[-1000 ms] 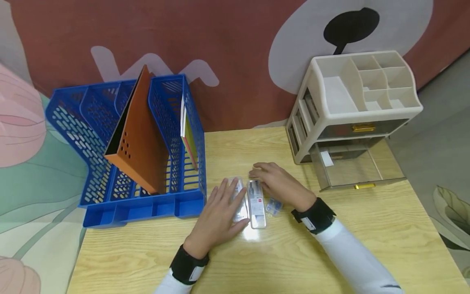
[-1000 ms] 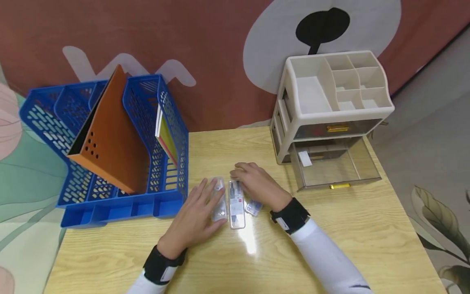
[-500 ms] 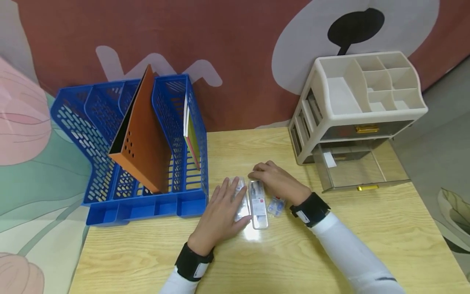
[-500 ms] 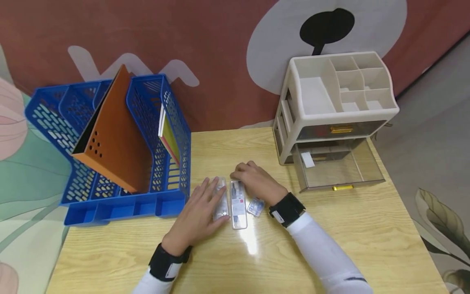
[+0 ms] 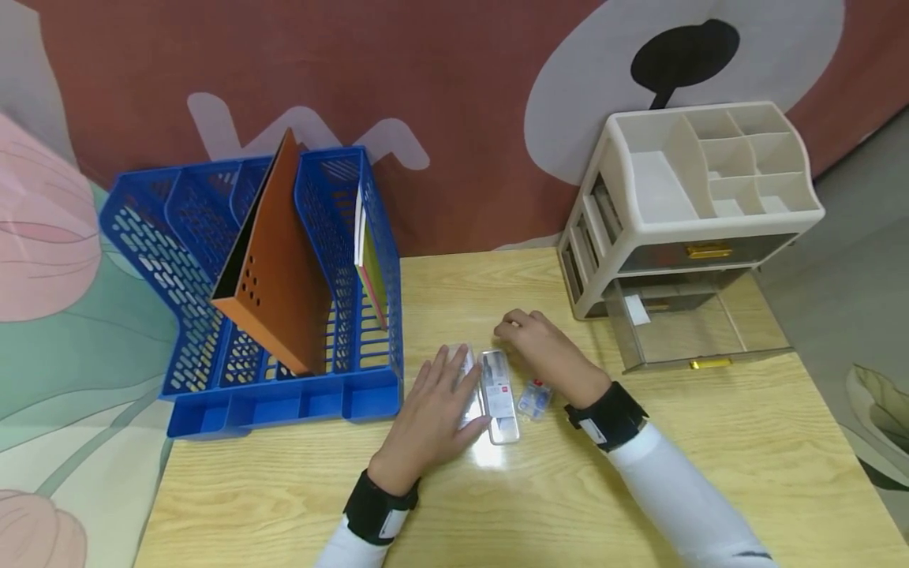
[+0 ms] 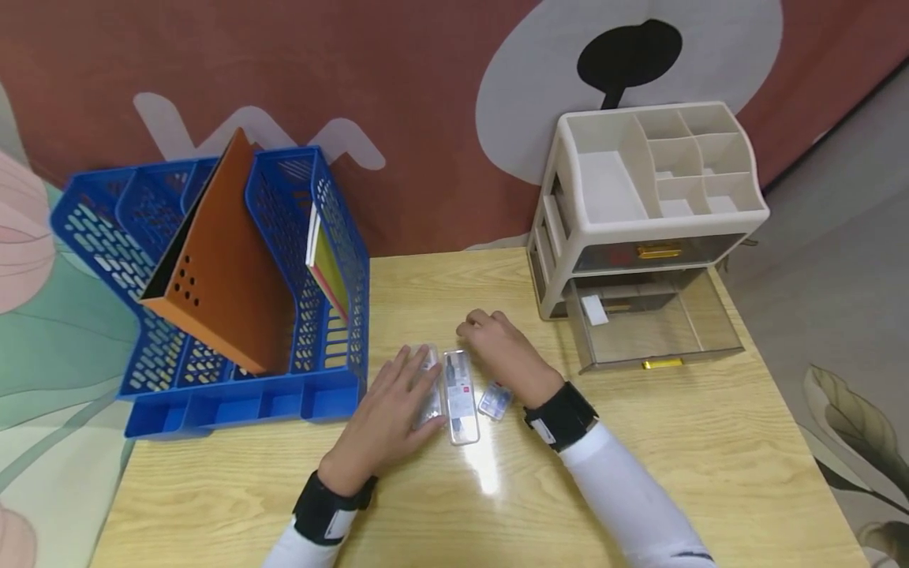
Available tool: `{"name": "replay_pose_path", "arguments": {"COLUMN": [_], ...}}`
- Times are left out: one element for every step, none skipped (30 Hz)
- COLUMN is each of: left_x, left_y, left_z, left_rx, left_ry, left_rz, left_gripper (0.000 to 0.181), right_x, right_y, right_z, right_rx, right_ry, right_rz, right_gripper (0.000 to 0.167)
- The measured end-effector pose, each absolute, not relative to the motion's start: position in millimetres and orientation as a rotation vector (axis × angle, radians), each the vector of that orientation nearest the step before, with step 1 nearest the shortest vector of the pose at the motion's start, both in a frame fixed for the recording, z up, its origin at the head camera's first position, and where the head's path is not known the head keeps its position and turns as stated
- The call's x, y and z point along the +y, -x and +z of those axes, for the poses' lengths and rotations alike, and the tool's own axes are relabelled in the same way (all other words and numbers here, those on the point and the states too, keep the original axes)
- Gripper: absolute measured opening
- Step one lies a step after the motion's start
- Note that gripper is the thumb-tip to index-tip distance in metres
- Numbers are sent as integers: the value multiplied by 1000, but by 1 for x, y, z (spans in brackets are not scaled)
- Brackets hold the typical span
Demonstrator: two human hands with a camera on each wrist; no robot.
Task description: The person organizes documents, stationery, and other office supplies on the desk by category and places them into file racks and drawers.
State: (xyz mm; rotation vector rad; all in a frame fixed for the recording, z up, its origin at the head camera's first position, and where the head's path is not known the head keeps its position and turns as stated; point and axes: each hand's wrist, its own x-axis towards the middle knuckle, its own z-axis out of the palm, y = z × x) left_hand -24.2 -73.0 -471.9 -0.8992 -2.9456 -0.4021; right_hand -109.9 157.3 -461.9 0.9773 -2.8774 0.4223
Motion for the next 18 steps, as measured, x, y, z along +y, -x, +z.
{"name": "replay_pose_path", "arguments": {"left_x": [-72, -71, -71, -70, -69, -68, -67, -66, -66, -65, -65, -64, -64, -63, -62, -60, -59, -57], "left_y": [24, 25, 25, 25, 25, 25, 25, 25, 25, 25, 25, 25, 25, 25, 25, 25, 25, 26], "left_z": [-471, -471, -470, -469, -469, -468, -468, -467, -467, -466, -465, -465, -465, -464, -464, -464, -464, -464], "left_rx": [-2939, -2933, -2925, -2917, -2908, -2901, -2895, -2890, -2883, -2877, -2873, -2866, -2862, -2858, -2853, -2849, -2843, -2834], "left_ry": [907, 913, 924, 933, 943, 950, 959, 967, 977, 985, 992, 1002, 1012, 1021, 1029, 1038, 1048, 1059], "left_rz": [-400, -397, -399, -397, -388, -384, -379, -375, -369, -363, -362, -362, -364, -365, -368, -376, -380, -379], "left_gripper": [73, 73, 73, 73, 73, 73, 74, 74, 74, 75, 75, 75, 75, 76, 76, 75, 75, 75], "right_x": [159, 160, 162, 164, 165, 167, 169, 172, 174, 176, 178, 181, 183, 185, 188, 190, 193, 195], "right_y": [107, 104, 100, 97, 93, 90, 86, 83, 80, 77, 74, 70, 67, 64, 60, 56, 52, 49], "right_z": [-458, -454, -450, -446, -442, -438, -434, -430, -427, -424, -421, -418, -414, -410, -406, -402, -397, -392], "right_rx": [-2862, -2847, -2832, -2813, -2794, -2771, -2748, -2722, -2695, -2669, -2640, -2614, -2592, -2571, -2549, -2530, -2517, -2508], "right_ry": [-961, -941, -917, -896, -877, -860, -842, -826, -811, -796, -781, -765, -748, -733, -725, -715, -710, -706], "right_rz": [421, 420, 420, 421, 427, 427, 436, 454, 467, 477, 493, 509, 523, 536, 534, 540, 549, 549], "right_gripper": [39, 42, 46, 49, 50, 51, 50, 48, 46, 44, 43, 42, 42, 43, 45, 45, 47, 47]}}
